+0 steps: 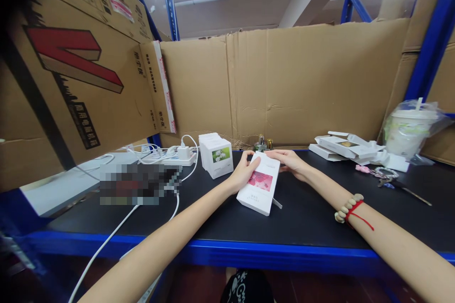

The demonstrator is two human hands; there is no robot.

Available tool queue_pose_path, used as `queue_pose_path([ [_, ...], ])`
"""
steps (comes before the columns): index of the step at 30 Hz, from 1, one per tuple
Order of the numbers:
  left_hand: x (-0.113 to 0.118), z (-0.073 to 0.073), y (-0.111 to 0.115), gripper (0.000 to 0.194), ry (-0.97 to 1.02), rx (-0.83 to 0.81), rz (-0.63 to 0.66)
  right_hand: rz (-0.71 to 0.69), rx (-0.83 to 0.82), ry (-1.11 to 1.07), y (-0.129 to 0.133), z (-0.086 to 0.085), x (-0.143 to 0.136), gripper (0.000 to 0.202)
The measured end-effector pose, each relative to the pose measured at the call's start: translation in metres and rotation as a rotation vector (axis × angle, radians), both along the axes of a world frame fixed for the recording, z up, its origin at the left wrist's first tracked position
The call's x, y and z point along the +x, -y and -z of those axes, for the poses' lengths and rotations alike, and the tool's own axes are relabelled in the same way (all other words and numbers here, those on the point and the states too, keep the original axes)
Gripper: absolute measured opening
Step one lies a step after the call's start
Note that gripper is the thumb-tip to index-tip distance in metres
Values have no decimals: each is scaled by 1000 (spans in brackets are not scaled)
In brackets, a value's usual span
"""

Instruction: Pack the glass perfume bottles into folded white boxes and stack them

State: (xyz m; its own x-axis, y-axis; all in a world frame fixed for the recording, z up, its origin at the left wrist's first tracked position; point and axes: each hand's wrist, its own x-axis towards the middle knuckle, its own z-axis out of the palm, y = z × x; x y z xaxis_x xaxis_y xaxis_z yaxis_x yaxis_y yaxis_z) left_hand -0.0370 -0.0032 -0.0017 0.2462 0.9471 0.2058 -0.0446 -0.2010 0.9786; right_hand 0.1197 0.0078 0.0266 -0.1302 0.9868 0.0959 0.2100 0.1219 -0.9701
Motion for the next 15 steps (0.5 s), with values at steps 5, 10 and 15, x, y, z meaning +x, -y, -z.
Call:
queue_pose_path([
  [5,1,3,-3,16,-43,28,49,-22,-59,20,4,-4,-1,15],
  [10,1,3,-4,12,-24,0,87,-87,-94,47,2,-2,2,23],
  [15,1,0,1,17,2,-77,91,-82,-133,54,1,-2,3,20],
])
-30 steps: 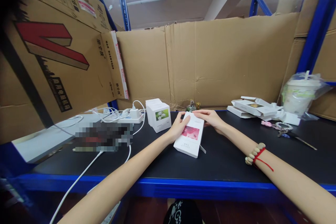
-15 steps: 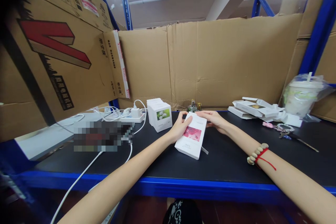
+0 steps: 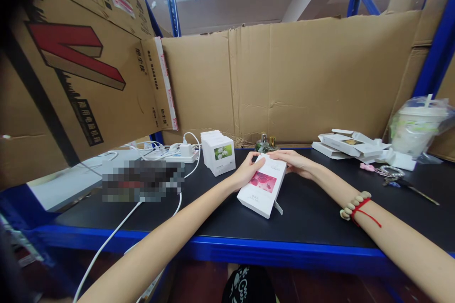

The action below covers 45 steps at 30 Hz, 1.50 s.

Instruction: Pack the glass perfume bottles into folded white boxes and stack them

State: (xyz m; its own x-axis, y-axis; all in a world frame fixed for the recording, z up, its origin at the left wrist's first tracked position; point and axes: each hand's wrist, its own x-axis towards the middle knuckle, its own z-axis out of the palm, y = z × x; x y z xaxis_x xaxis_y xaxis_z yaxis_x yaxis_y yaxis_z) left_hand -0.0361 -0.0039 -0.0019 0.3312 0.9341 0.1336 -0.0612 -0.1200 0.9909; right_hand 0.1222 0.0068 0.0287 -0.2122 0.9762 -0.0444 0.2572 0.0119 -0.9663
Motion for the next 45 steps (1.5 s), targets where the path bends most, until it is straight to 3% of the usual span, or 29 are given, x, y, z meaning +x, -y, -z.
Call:
queue_pose_path([
  [7,0,-1,1,8,49,-45,32,24,-39,-21,7,-4,-4,10],
  [19,-2,-2,0,27,-55,-151,-60,20,-72,15,13,-5,-11,16],
  [24,-2,4,-9,31,-5,-97,-128,-111,-115,-7,12,0,-11,35],
  [31,-4,5,-13,20,127,-30,-170,-230,-82,-17,11,5,-13,41],
  [40,-7,-5,-4,4,158,207,-292,-54,105,-119,7,6,-17,34],
  [45,-8,-6,-1,4,131,239,-310,-4,106,-149,8,5,-18,19],
])
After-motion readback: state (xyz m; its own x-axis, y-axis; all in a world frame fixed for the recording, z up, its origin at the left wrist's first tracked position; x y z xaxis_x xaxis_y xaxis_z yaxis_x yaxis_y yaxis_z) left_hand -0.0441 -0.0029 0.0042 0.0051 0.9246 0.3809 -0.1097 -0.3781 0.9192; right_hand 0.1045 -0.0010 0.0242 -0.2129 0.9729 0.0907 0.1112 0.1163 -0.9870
